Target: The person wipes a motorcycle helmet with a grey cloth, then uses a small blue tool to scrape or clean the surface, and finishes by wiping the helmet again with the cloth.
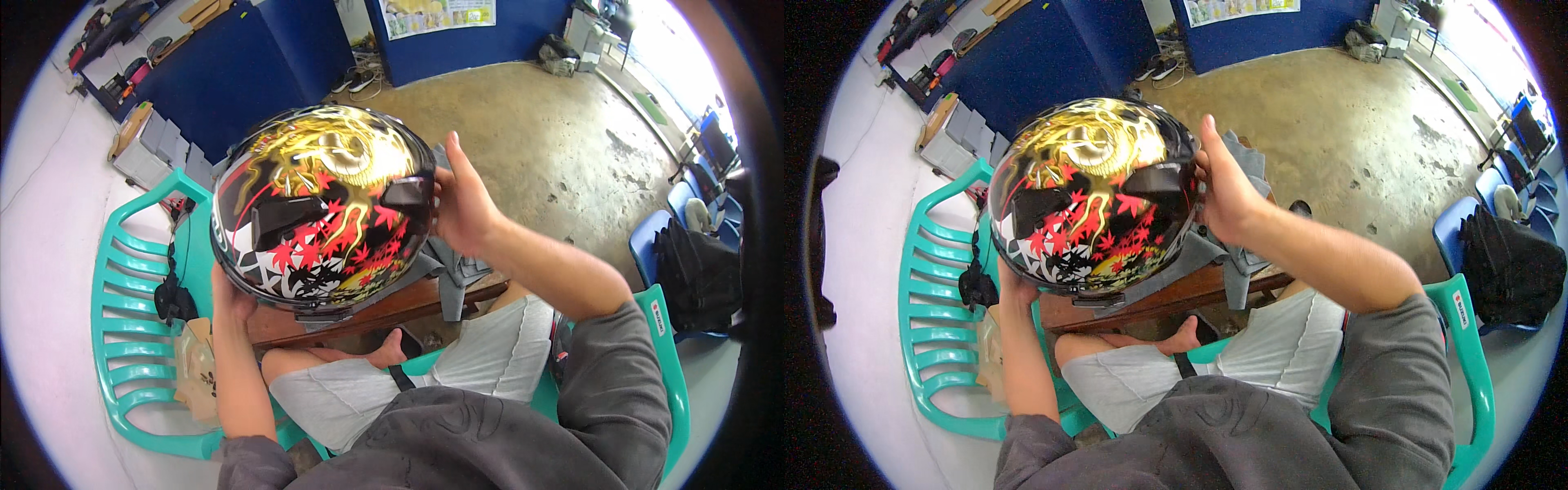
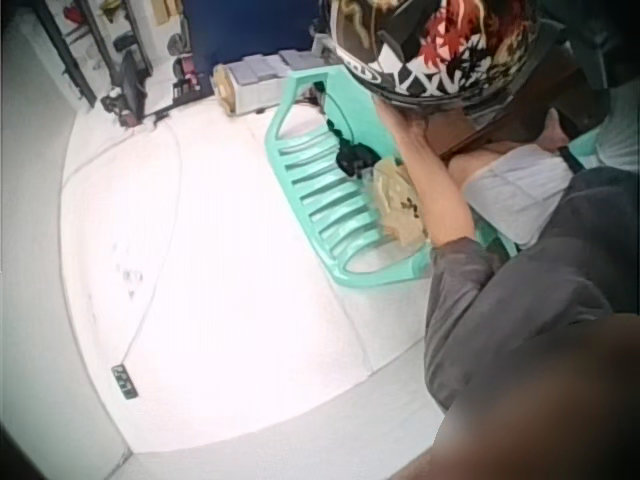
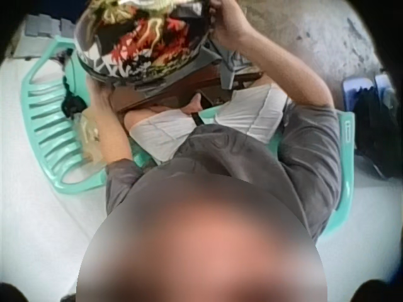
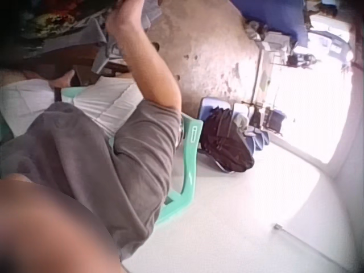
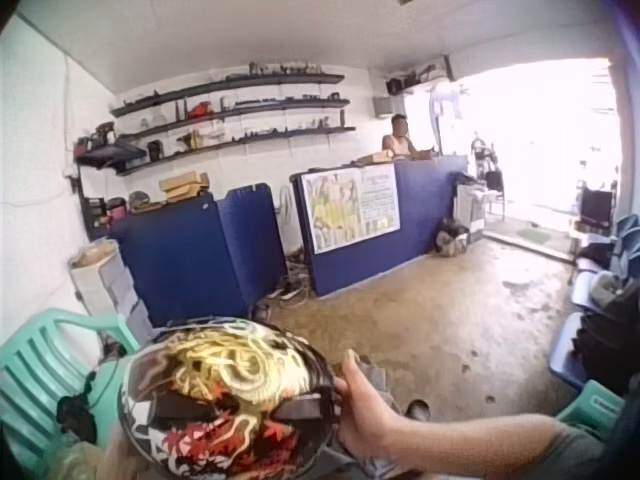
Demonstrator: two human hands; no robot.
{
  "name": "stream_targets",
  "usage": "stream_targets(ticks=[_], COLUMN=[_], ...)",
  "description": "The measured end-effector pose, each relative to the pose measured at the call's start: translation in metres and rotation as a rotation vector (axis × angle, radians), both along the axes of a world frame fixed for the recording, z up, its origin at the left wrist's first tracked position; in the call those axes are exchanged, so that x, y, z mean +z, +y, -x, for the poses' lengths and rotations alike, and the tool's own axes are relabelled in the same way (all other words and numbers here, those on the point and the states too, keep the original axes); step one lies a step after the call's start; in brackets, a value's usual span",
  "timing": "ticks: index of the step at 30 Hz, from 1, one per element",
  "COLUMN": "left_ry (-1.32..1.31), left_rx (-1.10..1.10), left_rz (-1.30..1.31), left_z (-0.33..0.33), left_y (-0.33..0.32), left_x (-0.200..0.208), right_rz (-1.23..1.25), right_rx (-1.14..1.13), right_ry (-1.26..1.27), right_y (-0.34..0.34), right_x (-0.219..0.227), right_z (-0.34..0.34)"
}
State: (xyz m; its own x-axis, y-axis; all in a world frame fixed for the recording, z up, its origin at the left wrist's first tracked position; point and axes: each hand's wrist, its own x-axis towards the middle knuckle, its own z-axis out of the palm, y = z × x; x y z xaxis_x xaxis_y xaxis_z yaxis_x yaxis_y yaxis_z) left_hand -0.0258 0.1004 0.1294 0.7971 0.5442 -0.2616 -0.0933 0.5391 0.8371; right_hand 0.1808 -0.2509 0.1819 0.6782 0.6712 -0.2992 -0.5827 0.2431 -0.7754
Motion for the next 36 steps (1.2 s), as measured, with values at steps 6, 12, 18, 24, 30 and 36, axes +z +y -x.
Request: stream_targets(ticks=[6,12,18,24,30,36], left_ry=[-0.035,0.006,0.063,0.127,0.174,0.255], left_rx=[-0.117,-0.186,-0.235,-0.243,-0.271,-0.382], left_rz=[-0.005,-0.035,-0.090,-0.171,-0.217,-0.201], left_z=[-0.057,-0.101,-0.143,-0.167,-0.186,-0.211], left_y=[0.032,0.071,0.109,0.142,0.170,0.194], left_x=[-0.015,-0.046,-0.084,-0.119,-0.140,-0.168], right_rz=[-0.173,-0.264,-0.313,-0.306,-0.334,-0.269], right_rx=[-0.278,-0.429,-0.508,-0.515,-0.388,-0.412], right_ry=[0.022,-0.100,-0.155,-0.256,-0.219,-0.113], right_y=[-0.004,0.014,0.033,0.047,0.056,0.067], right_x=[-0.038,-0.090,-0.128,-0.151,-0.161,-0.177], right_z=[0.065,0.113,0.142,0.153,0.159,0.170])
